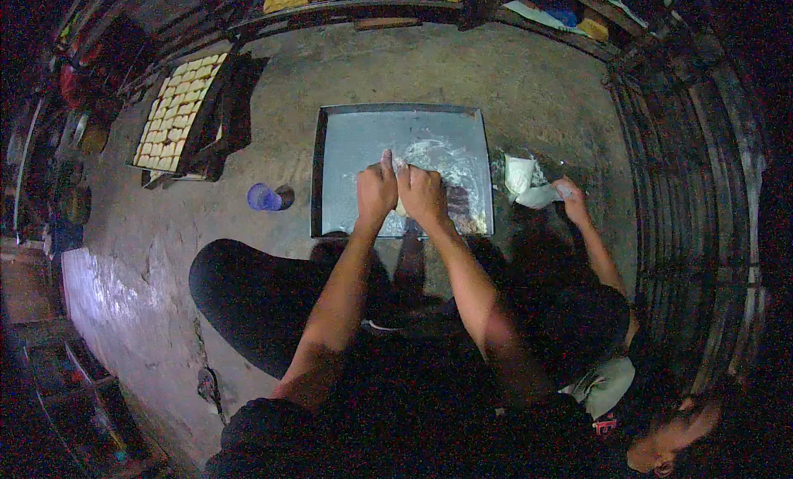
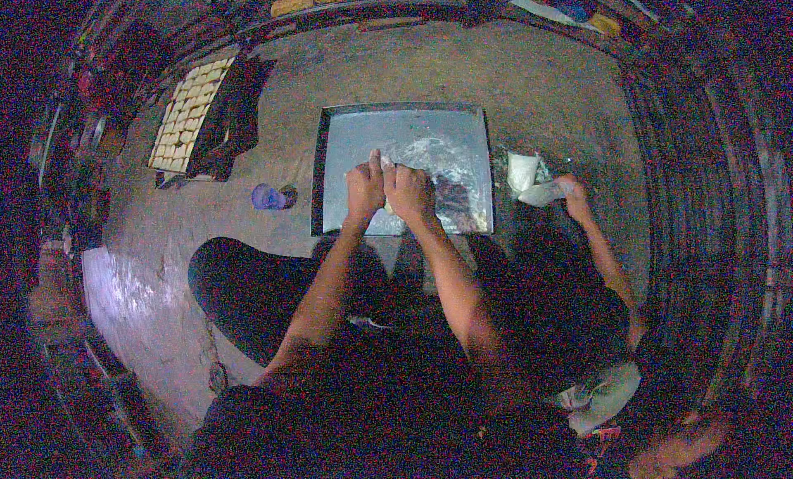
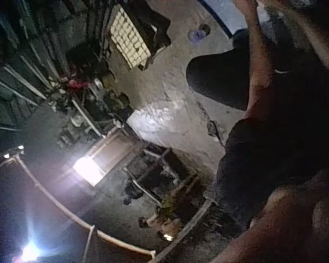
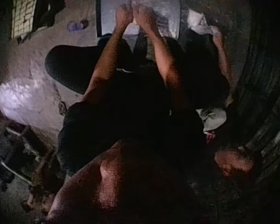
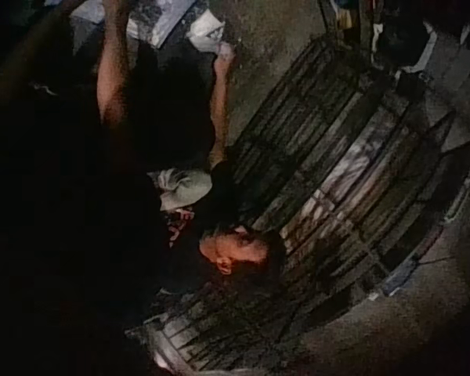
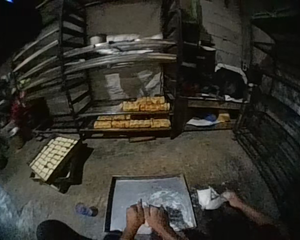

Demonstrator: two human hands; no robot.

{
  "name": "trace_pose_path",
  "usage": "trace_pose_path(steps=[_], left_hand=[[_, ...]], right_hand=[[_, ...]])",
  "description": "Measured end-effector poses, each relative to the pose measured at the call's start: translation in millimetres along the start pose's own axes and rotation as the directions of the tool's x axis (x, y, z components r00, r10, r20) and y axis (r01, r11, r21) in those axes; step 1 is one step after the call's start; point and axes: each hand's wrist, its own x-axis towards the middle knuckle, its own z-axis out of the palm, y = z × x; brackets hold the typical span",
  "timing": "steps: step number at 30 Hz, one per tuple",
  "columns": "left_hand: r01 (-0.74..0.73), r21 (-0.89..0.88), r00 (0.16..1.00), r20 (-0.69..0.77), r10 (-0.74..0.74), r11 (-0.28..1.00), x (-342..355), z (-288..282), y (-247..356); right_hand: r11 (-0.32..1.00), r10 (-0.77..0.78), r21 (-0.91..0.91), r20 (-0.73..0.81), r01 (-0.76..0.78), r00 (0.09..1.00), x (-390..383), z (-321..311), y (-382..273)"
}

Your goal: The person kneads a piece of dough on a metal tray by hand, pressing, folding, and rolling the dough repeatedly.

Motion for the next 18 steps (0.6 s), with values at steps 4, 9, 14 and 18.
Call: trace_pose_path(steps=[4, 9, 14, 18], left_hand=[[0.024, -0.052, 0.997, -0.067, -0.028, 0.998, 11, -7, -4], [0.033, -0.064, 0.991, -0.130, -0.041, 0.997, 15, -13, -9], [0.063, -0.117, 0.982, -0.171, -0.082, 0.991, 15, -11, -14], [0.116, -0.235, 0.983, -0.109, -0.145, 0.965, 7, -9, -1]], right_hand=[[0.998, -0.056, -0.012, -0.033, 0.055, 0.998, 3, 2, 1], [0.999, -0.037, 0.023, -0.044, 0.038, 0.998, 7, -12, -5], [0.999, -0.048, -0.009, -0.121, 0.047, 0.991, 10, -17, 7], [0.998, -0.007, -0.067, -0.065, 0.002, 0.998, 11, -29, 15]])
